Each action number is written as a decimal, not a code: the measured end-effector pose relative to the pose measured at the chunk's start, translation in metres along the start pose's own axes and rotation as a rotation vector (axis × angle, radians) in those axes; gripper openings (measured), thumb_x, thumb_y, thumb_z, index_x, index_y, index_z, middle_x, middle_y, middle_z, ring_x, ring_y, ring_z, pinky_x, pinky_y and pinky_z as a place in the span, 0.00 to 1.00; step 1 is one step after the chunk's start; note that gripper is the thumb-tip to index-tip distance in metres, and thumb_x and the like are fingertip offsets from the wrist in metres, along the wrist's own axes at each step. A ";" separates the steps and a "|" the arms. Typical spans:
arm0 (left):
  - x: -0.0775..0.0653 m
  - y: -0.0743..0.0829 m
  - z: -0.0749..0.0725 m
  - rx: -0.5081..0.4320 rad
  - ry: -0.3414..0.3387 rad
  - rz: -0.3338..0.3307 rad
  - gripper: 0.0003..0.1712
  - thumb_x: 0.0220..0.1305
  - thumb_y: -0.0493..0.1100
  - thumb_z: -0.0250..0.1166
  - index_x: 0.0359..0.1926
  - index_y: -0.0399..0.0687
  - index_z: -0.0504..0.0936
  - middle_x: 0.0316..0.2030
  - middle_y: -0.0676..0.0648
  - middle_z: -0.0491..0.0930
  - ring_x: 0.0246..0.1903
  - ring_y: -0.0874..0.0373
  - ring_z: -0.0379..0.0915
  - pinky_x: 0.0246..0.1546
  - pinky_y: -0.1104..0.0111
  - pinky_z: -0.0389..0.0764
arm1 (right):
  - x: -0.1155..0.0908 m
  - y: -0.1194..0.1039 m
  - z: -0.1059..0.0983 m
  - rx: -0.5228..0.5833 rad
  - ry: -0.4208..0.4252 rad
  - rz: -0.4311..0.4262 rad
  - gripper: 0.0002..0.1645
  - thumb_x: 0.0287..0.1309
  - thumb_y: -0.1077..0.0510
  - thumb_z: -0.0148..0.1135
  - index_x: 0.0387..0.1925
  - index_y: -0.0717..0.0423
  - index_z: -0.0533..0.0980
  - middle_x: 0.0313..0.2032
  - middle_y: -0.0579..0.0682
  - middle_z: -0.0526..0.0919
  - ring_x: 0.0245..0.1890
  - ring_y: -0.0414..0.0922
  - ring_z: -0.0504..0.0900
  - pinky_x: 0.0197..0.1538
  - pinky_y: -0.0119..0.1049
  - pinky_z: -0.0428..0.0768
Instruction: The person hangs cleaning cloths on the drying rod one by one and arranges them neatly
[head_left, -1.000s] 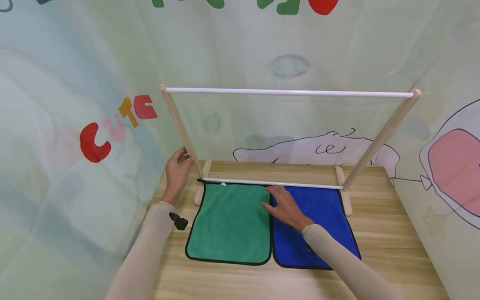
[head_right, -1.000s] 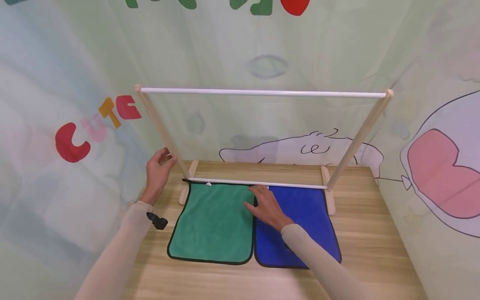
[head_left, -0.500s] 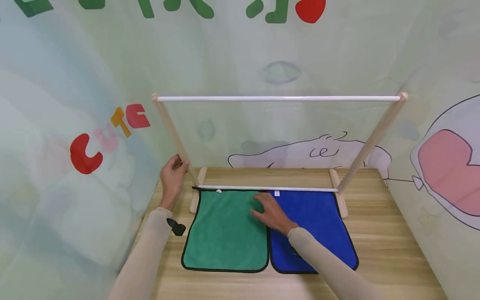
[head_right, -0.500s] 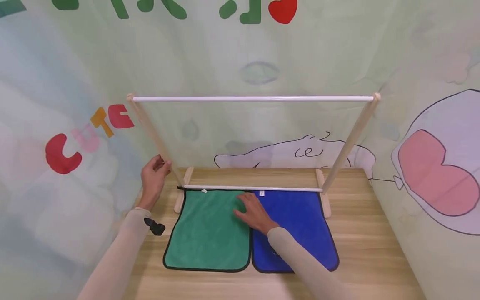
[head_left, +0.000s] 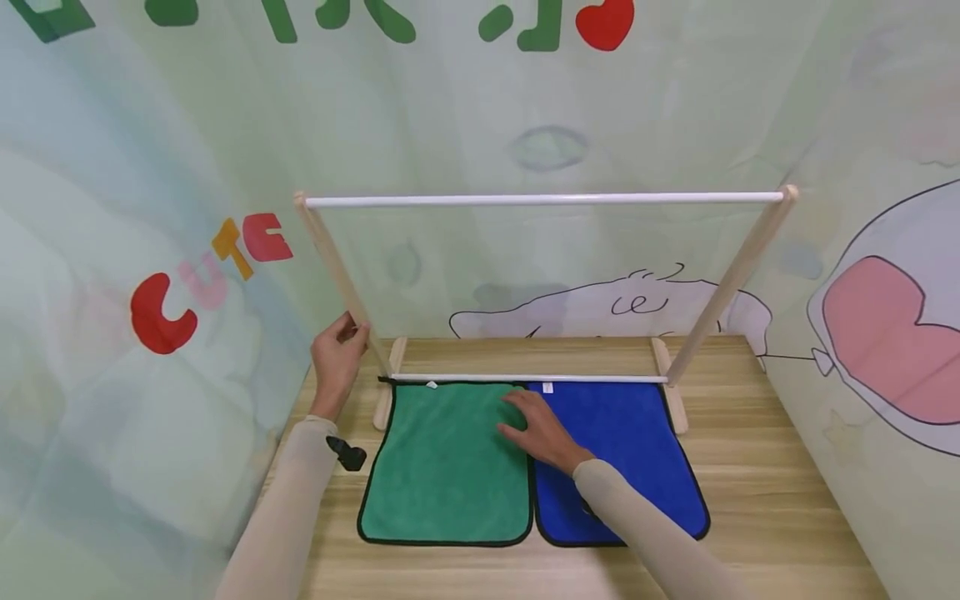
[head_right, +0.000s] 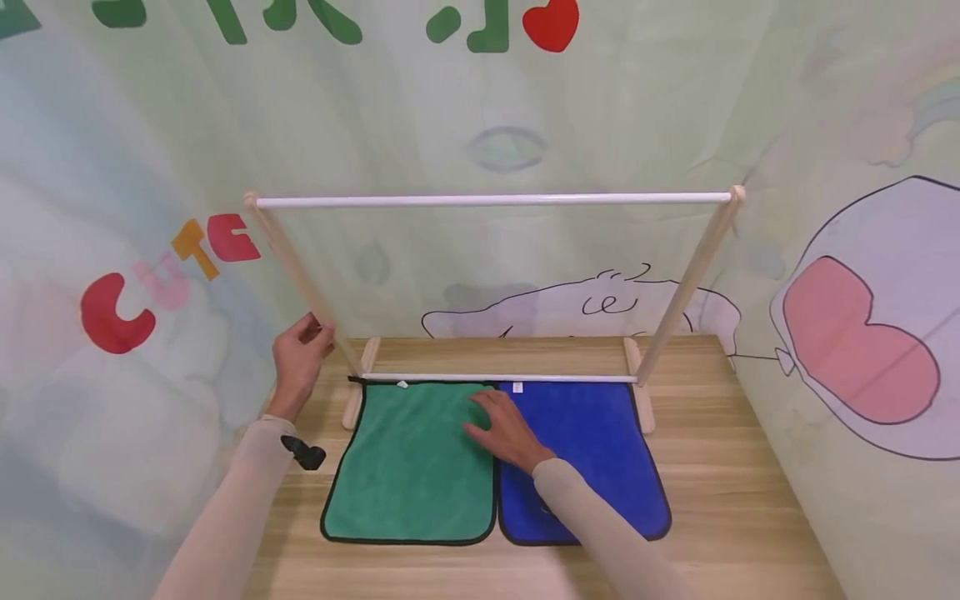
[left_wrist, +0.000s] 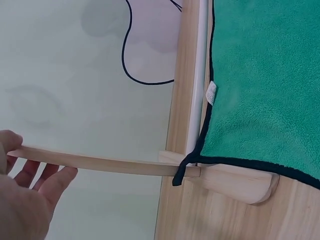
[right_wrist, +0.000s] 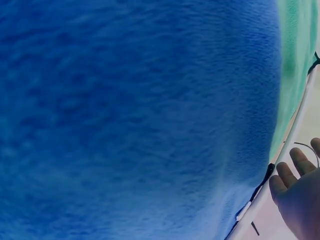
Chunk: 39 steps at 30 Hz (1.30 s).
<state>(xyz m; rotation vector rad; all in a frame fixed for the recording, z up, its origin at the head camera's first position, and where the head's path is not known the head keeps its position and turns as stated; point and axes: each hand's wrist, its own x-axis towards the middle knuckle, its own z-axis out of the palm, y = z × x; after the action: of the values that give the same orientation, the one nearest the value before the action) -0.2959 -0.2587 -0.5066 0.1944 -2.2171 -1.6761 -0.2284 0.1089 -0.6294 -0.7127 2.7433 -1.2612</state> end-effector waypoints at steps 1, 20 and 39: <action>0.000 -0.001 0.000 -0.004 0.000 -0.008 0.25 0.81 0.45 0.68 0.73 0.45 0.83 0.59 0.34 0.86 0.52 0.60 0.83 0.49 0.74 0.87 | -0.001 0.001 0.000 -0.004 -0.001 0.005 0.35 0.77 0.48 0.70 0.75 0.61 0.75 0.75 0.62 0.74 0.77 0.63 0.69 0.76 0.65 0.71; -0.002 -0.008 0.005 -0.090 -0.009 -0.023 0.26 0.79 0.47 0.71 0.73 0.50 0.83 0.56 0.38 0.87 0.48 0.67 0.84 0.47 0.77 0.86 | 0.029 0.005 0.020 -0.037 -0.052 -0.040 0.32 0.75 0.51 0.72 0.72 0.62 0.78 0.72 0.61 0.78 0.74 0.61 0.73 0.76 0.61 0.72; -0.001 -0.012 0.002 -0.097 0.051 -0.013 0.24 0.79 0.44 0.71 0.71 0.47 0.85 0.56 0.34 0.88 0.45 0.67 0.85 0.42 0.79 0.86 | 0.071 -0.011 0.054 -0.251 -0.114 -0.081 0.34 0.73 0.44 0.73 0.71 0.57 0.79 0.72 0.55 0.77 0.73 0.56 0.71 0.75 0.59 0.71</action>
<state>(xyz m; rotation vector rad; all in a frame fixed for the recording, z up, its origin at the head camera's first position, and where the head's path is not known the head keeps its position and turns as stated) -0.2968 -0.2604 -0.5184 0.2248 -2.0963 -1.7609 -0.2758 0.0343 -0.6463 -0.8920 2.8320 -0.8648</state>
